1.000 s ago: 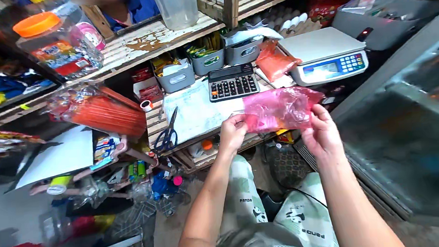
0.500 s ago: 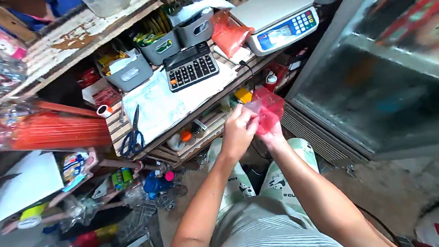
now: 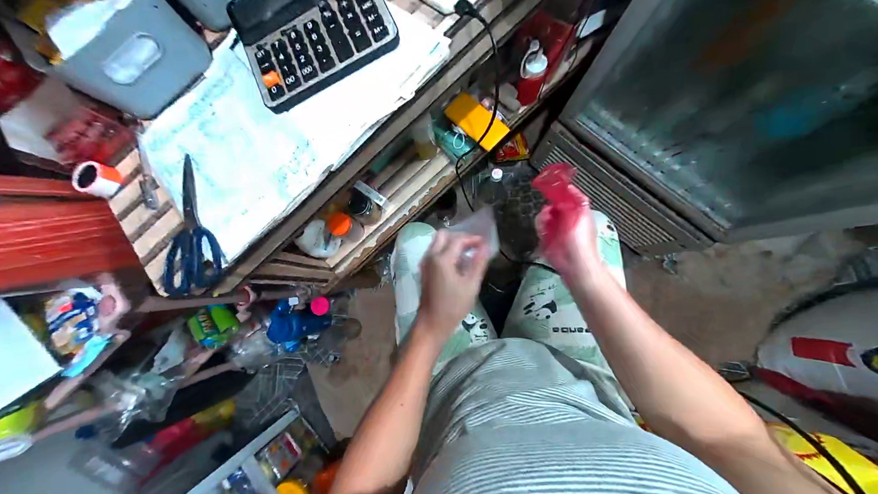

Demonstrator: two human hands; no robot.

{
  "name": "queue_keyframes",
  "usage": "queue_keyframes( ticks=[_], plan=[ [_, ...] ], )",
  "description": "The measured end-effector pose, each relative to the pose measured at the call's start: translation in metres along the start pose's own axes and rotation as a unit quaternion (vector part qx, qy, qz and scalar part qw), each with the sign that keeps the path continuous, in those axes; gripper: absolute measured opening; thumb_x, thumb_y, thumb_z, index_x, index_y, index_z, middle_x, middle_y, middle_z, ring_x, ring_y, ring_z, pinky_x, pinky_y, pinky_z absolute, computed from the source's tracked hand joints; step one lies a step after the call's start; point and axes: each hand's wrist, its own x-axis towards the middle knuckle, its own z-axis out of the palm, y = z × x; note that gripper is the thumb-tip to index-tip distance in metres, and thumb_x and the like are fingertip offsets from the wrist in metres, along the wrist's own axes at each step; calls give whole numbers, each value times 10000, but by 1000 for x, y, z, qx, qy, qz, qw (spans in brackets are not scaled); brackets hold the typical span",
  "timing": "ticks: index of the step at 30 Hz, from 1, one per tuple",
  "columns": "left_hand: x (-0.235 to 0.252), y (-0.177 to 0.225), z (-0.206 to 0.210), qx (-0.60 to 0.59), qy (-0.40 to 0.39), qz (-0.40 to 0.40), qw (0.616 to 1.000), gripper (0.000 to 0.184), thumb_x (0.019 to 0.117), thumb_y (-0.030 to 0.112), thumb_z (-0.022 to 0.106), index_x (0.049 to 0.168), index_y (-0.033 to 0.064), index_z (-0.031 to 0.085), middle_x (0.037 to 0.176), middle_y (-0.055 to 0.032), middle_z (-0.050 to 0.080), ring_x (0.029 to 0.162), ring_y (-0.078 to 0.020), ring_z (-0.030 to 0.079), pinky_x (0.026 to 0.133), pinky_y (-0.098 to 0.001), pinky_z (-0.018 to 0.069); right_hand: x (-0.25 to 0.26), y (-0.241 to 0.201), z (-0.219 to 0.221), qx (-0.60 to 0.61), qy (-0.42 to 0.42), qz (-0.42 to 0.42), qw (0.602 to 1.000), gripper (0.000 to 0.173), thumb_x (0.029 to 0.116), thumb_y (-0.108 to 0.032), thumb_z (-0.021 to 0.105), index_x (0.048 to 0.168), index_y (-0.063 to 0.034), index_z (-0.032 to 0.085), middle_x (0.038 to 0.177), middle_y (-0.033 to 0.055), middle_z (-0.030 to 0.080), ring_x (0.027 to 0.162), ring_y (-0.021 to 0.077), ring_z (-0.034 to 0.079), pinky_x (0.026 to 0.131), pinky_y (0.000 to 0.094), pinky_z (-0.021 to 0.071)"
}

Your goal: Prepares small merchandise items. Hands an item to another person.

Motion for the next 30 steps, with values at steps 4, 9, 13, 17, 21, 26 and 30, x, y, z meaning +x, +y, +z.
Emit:
queue_keyframes(
  ticks=[4,9,13,17,21,26,30],
  plan=[
    [-2,6,39,-73,-36,-59,995,145,932,85,701,1011,-29,744,1081,-168,693,947,-207,690,852,-364,586,-13,36,6,-115,19,-79,990,430,1012,-46,477,1427,-75,371,1214,116,574,975,183,648,803,390,573],
    [4,1,40,-82,-15,-31,996,150,972,110,662,955,-15,744,1005,-142,695,872,-174,678,792,-328,582,-12,36,-3,-129,-10,-80,988,427,1018,-17,464,1431,-104,398,1275,112,567,1074,193,637,866,400,567],
    [5,7,39,-78,-85,-25,993,268,913,229,763,1052,2,737,1160,-157,672,1038,-215,674,911,-387,575,-12,27,17,-29,100,-39,994,441,1052,-8,404,1475,-93,310,1293,134,544,1088,208,625,881,417,558],
    [1,6,56,-33,-31,34,998,140,934,89,708,877,-37,729,1047,-183,680,945,-237,686,856,-373,588,-15,33,26,-45,113,-25,992,464,1062,-48,420,1499,-131,287,1288,147,558,1037,230,657,811,426,582],
    [10,6,44,30,11,4,999,176,904,111,756,808,-25,701,931,-163,658,808,-239,672,756,-387,591,-21,34,12,-264,102,-149,947,779,934,-225,700,1531,23,265,1518,324,340,1397,388,408,1116,482,411],
    [17,-3,34,90,28,-17,995,26,842,-20,716,817,-13,720,946,-152,691,819,-272,697,740,-450,594,-45,23,19,-427,-8,-394,814,794,726,-505,839,1288,-15,565,1341,292,463,1272,493,424,1036,674,357],
    [16,1,32,104,57,-27,993,52,831,-12,699,784,-11,721,892,-140,695,799,-252,694,738,-423,581,-52,13,28,-493,-18,-442,749,679,748,-518,810,1227,-60,665,1230,247,549,1132,468,500,921,665,382]
  ],
)
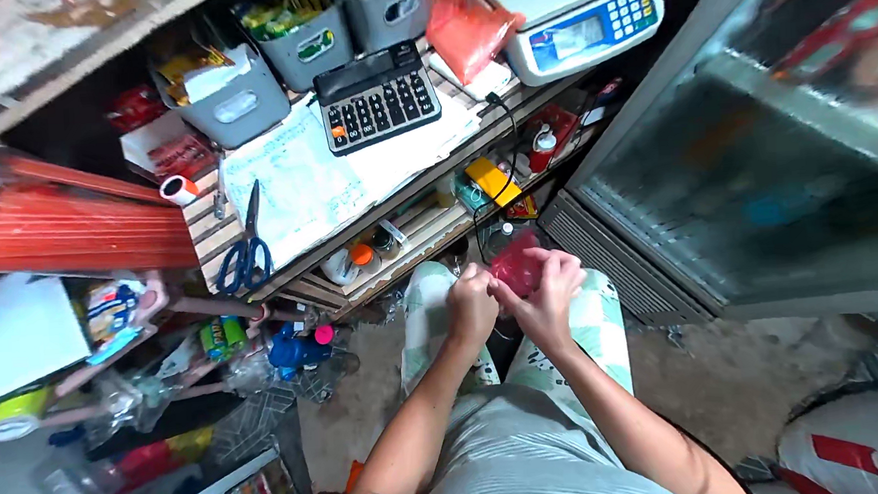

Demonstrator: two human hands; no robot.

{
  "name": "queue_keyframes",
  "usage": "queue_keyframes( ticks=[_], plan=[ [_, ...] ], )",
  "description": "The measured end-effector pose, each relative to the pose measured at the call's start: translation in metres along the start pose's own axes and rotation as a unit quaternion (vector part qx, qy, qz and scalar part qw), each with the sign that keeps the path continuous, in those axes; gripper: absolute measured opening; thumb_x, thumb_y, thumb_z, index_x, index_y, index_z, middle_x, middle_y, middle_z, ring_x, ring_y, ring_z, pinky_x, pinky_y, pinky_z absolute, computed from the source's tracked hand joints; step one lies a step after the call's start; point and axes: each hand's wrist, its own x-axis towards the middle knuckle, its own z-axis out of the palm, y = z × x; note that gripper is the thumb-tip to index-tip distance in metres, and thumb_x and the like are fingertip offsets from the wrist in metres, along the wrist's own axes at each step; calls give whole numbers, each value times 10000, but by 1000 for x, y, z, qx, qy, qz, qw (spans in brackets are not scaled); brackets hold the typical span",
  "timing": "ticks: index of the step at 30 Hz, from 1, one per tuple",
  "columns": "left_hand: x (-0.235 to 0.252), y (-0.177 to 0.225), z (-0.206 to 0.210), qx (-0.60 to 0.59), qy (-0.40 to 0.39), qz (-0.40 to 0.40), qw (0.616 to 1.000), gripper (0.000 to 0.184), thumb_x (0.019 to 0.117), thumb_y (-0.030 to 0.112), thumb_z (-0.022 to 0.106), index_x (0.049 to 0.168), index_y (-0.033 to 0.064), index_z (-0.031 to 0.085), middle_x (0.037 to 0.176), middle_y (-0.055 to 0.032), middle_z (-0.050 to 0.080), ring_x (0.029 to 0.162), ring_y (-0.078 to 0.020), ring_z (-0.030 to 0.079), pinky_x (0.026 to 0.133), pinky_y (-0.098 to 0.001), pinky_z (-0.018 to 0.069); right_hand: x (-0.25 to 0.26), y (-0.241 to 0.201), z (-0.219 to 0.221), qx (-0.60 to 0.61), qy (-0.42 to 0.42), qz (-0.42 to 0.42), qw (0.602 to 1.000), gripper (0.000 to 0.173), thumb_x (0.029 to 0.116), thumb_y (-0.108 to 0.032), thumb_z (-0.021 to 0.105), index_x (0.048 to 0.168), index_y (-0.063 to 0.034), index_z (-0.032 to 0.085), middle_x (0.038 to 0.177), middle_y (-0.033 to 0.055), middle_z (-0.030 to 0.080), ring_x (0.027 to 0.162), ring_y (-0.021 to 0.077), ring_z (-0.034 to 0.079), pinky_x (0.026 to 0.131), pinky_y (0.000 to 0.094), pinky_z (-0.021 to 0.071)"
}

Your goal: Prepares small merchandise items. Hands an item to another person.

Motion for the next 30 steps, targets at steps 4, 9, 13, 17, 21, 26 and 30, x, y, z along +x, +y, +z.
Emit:
queue_keyframes(
  ticks=[4,9,13,17,21,26,30],
  plan=[
    [3,0,-16,19,-35,-32,999,121,882,80,712,837,-32,719,965,-170,701,869,-285,697,814,-451,571,9,-5,-7,63,-46,-65,995,615,809,-399,820,1221,17,631,1122,189,653,1048,333,622,902,532,501],
    [6,1,-20,-122,-62,-40,990,112,815,93,763,806,-13,729,939,-125,700,881,-192,667,830,-367,543,31,-6,-8,406,-260,223,847,438,826,2,773,1189,4,529,896,88,695,728,162,695,667,322,607],
    [11,-9,-41,-183,-53,-86,978,216,820,196,845,814,13,731,895,-83,696,834,-128,658,789,-315,554,40,8,-14,335,-204,112,913,236,839,-34,735,1030,-2,599,853,47,675,696,97,660,638,265,576],
    [21,-10,-56,7,-15,-53,998,88,864,89,767,865,6,736,981,-145,701,860,-269,690,797,-480,578,42,7,-16,120,-195,-158,961,85,879,-30,646,848,-49,723,1113,147,665,920,271,667,742,478,575],
    [23,-8,-61,48,-12,18,999,174,942,203,755,968,31,751,1033,-131,686,889,-257,694,805,-462,593,48,-9,-13,22,-179,-163,970,380,912,55,550,1176,-114,765,1294,109,677,1052,328,672,800,530,568],
    [15,2,-86,-46,79,108,990,325,1006,11,591,1318,68,658,1211,-108,680,1005,-175,702,869,-353,604,55,-5,-15,56,-190,-90,976,374,907,-24,617,1267,-63,712,1300,119,670,1125,292,659,920,488,556],
    [19,8,-74,-135,148,216,956,266,1003,-8,590,1255,-2,676,1179,-140,701,1040,-166,697,904,-307,592,54,-16,-14,97,-195,-58,974,360,881,-38,630,1232,-43,711,1293,135,654,895,196,679,691,369,573]
  ],
)
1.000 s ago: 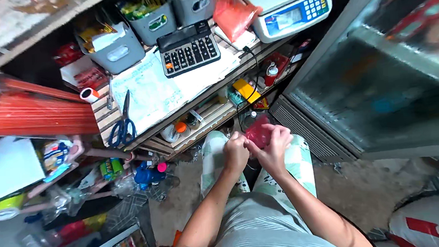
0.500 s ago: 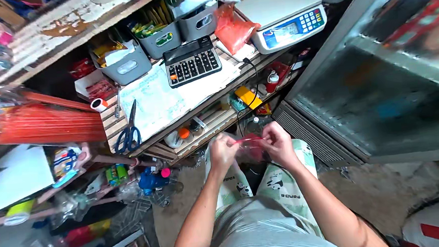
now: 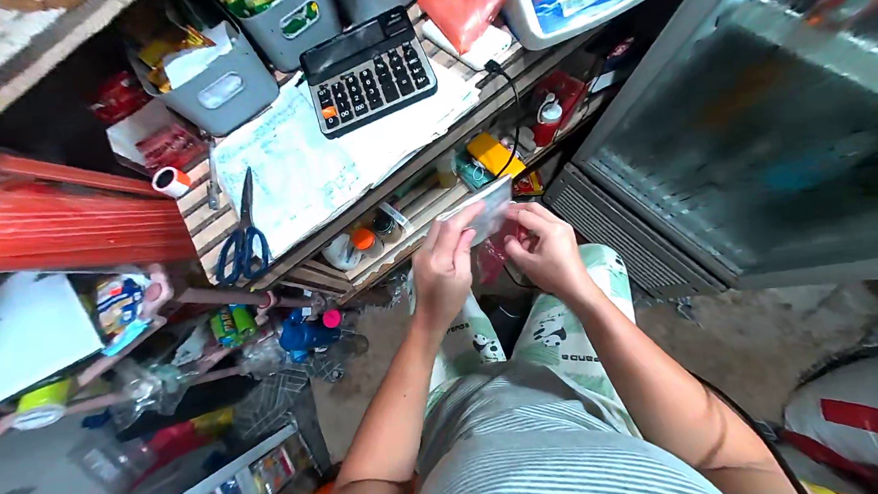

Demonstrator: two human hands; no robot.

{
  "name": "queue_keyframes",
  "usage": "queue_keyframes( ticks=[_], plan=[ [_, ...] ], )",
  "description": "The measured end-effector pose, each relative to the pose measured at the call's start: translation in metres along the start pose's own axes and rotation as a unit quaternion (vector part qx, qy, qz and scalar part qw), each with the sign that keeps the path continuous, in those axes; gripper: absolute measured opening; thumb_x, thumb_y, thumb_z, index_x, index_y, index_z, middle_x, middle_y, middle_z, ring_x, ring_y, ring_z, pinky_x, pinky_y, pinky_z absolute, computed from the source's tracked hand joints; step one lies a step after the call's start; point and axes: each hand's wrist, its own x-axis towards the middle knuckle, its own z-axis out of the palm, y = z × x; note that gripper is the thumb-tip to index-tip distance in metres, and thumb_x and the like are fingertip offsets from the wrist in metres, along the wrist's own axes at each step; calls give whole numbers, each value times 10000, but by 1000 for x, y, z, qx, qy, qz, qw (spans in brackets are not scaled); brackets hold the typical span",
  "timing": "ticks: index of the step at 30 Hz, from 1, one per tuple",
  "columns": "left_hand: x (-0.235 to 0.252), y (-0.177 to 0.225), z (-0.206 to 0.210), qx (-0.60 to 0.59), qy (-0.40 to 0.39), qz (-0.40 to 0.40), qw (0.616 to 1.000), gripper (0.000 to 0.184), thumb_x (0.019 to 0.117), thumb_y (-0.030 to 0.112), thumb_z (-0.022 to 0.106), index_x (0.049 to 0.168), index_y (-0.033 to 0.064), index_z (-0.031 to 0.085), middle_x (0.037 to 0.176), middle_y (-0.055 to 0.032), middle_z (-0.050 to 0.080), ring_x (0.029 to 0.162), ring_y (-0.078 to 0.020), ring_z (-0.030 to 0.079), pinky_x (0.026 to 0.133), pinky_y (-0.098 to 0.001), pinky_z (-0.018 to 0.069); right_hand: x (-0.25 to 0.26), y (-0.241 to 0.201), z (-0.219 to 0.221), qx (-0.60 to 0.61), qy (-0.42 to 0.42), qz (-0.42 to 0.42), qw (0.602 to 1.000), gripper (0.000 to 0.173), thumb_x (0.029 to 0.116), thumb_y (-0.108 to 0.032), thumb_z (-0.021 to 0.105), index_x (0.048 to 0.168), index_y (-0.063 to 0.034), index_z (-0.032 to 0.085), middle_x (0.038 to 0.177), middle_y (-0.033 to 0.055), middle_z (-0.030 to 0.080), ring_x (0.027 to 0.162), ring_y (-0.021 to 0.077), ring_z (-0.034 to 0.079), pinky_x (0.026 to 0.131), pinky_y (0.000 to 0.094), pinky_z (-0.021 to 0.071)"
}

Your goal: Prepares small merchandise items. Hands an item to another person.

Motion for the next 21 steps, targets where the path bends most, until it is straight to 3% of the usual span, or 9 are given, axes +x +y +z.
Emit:
queue_keyframes(
  ticks=[2,3,6,8,11,15,17,19,21],
  plan=[
    [-3,-7,4,10,-56,-5,998,253,1001,-35,563,1196,29,711,1164,-115,714,1045,-169,703,921,-333,594,-1,-6,3,34,15,25,999,296,879,-18,638,1166,-27,710,1229,135,657,814,167,662,636,343,561],
    [-4,-10,3,29,-102,-19,994,305,992,-60,537,1211,57,714,1177,-101,716,1044,-175,706,917,-353,595,-1,-7,3,48,22,43,998,292,886,-19,639,1170,-26,704,1240,138,653,848,177,671,663,359,574],
    [3,-11,-4,69,-220,-35,972,399,953,-119,501,1224,83,713,1210,-96,711,1085,-226,697,939,-433,578,-3,1,5,61,40,65,995,354,897,-11,633,1247,-37,681,1296,140,631,849,177,662,678,350,566],
    [10,-11,-7,68,-278,-27,958,385,924,-146,523,1162,74,731,1173,-97,719,1069,-236,698,940,-447,572,-6,6,10,58,46,63,995,424,896,-3,643,1316,-57,658,1324,139,614,826,175,651,660,346,555],
    [14,-12,-5,71,-323,-25,944,376,917,-150,548,1145,79,741,1177,-90,721,1078,-229,698,960,-441,566,-8,9,12,43,28,23,998,470,893,2,659,1359,-61,631,1357,151,603,853,193,679,681,365,588],
    [12,-9,16,128,-358,-61,923,249,920,-116,598,1102,10,713,1140,-159,700,1055,-306,693,937,-484,569,-12,6,20,75,-12,-9,997,479,853,7,652,1325,-71,649,1314,118,626,865,184,685,712,382,602],
    [16,-5,24,138,-395,-103,902,234,935,-75,627,1156,-4,666,1148,-194,671,1021,-331,694,897,-494,578,-13,8,22,99,-18,7,995,466,863,-6,651,1325,-66,651,1306,117,625,848,163,676,696,352,592],
    [24,-3,22,111,-436,-161,879,324,965,-40,616,1280,27,586,1276,-212,600,1091,-338,666,941,-487,564,-14,11,19,124,-26,35,991,459,888,-12,665,1343,-67,634,1326,121,609,853,147,680,703,327,598],
    [26,-3,17,64,-401,-188,894,417,952,-57,629,1345,55,550,1299,-219,580,1069,-335,669,922,-484,572,-13,12,14,137,-31,61,988,466,893,-4,676,1351,-75,626,1356,120,590,849,145,688,705,322,607]
  ],
)
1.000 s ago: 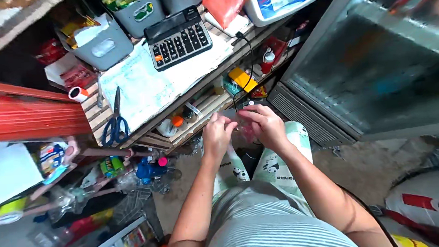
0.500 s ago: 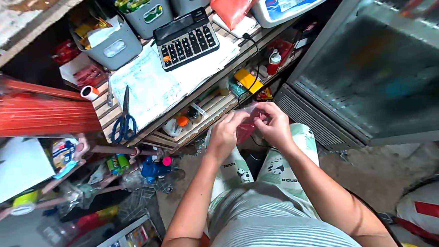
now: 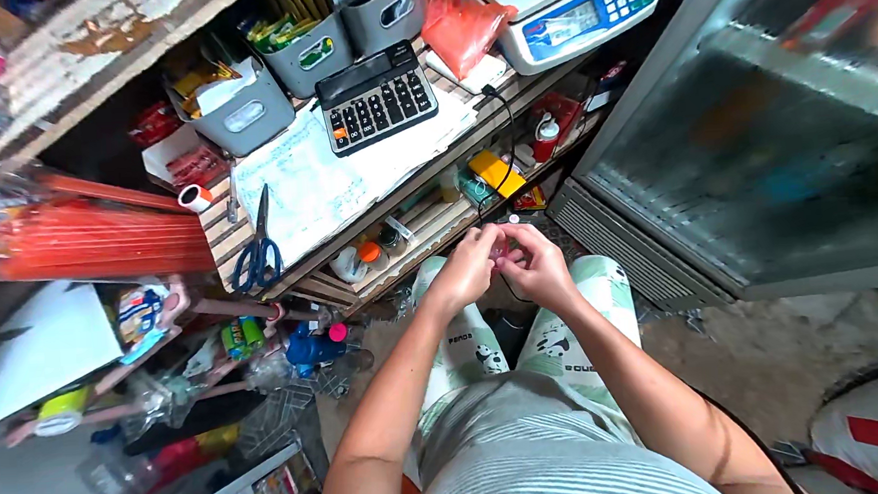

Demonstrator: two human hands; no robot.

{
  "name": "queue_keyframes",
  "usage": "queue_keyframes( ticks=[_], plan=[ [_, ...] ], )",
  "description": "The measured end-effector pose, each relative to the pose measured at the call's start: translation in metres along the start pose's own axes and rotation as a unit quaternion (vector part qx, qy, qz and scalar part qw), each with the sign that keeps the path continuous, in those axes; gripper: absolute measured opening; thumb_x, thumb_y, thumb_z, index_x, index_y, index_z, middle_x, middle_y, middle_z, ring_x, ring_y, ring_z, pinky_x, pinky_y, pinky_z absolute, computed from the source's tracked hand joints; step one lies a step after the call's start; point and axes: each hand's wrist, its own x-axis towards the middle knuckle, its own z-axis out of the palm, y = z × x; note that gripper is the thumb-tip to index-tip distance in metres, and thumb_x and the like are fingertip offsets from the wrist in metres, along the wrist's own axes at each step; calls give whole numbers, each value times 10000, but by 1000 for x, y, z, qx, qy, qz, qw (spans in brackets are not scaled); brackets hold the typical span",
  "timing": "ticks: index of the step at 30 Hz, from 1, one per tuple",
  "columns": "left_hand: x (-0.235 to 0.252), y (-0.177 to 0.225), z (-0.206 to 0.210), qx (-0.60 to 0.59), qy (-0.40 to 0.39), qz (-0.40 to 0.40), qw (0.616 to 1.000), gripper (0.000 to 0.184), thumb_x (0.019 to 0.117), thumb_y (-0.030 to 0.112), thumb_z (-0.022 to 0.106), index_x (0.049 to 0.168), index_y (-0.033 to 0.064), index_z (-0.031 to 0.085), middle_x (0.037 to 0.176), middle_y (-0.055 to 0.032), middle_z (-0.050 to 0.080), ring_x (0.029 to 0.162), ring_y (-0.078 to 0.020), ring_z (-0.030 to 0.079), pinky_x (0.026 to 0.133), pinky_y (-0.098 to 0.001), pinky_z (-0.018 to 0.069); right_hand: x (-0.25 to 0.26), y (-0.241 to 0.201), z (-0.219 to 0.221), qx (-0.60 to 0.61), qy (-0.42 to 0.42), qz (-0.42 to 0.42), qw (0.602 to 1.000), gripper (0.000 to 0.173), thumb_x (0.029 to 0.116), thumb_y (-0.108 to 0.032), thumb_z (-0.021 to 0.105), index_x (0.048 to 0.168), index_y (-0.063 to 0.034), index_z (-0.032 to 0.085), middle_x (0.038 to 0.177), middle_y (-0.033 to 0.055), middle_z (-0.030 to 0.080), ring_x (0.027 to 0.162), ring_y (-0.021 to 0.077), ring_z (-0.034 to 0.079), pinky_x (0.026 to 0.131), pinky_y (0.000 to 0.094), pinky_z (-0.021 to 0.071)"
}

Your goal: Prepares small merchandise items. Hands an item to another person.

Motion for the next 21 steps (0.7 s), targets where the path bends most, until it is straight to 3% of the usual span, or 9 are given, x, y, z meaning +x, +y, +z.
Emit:
queue_keyframes(
  ticks=[3,5,7,9,11,15,17,19,21],
  plan=[
    [-2,7,1,5,100,6,995,388,925,-84,653,1273,63,562,1221,-193,599,944,-302,695,824,-460,609,1,-2,-3,19,10,23,1000,489,893,-3,675,1368,-109,624,1377,97,579,795,143,687,678,319,612],
    [1,5,9,86,143,30,986,188,916,-67,658,1077,28,637,1096,-160,647,930,-291,693,794,-464,606,3,-4,-2,28,15,25,999,498,891,-9,682,1373,-119,623,1375,88,576,768,136,685,668,320,617],
    [0,-1,12,160,97,45,981,164,919,-27,646,1040,56,718,1048,-108,700,1051,-303,654,887,-491,552,4,-7,-2,37,23,25,999,484,883,-18,692,1352,-122,633,1353,87,585,766,133,683,661,319,616],
    [-5,-6,7,165,53,60,983,192,1015,129,596,1148,110,733,1156,-56,709,1189,-276,601,1016,-504,458,4,-8,-4,57,42,33,997,466,881,-43,708,1338,-110,644,1327,95,592,758,126,674,661,306,610],
    [-8,-14,5,157,92,94,979,238,997,311,661,1167,170,751,1282,-9,680,1304,-268,529,1107,-535,372,4,-12,-13,107,62,62,990,460,880,-59,723,1331,-102,641,1280,99,611,755,136,670,689,329,610],
    [-6,-22,8,83,159,124,976,102,880,109,768,974,144,786,1517,-124,496,1390,-354,438,1123,-551,388,0,-24,-30,184,67,43,980,427,864,-61,740,1273,-95,620,907,35,710,687,112,658,673,309,587],
    [-8,-18,-1,-35,153,134,978,69,883,33,763,945,56,741,1401,-138,582,1221,-245,616,1016,-432,541,1,-18,-39,152,74,-24,985,611,783,-205,828,1309,-159,520,1136,-19,629,874,77,617,741,272,543],
    [-11,-10,-15,-138,136,159,968,110,868,-3,774,963,2,719,1139,-137,685,970,-179,697,867,-358,604,6,-7,-50,84,35,-50,995,964,663,-399,908,1428,-175,367,1442,15,509,1241,135,541,969,356,499],
    [-11,-10,-30,-188,101,193,958,148,840,-20,786,962,-2,704,1051,-106,678,867,-126,674,771,-286,605,7,2,-52,68,-40,-30,996,1040,652,-344,925,1507,-156,364,1410,37,565,1276,153,563,1037,400,518]
  ],
)
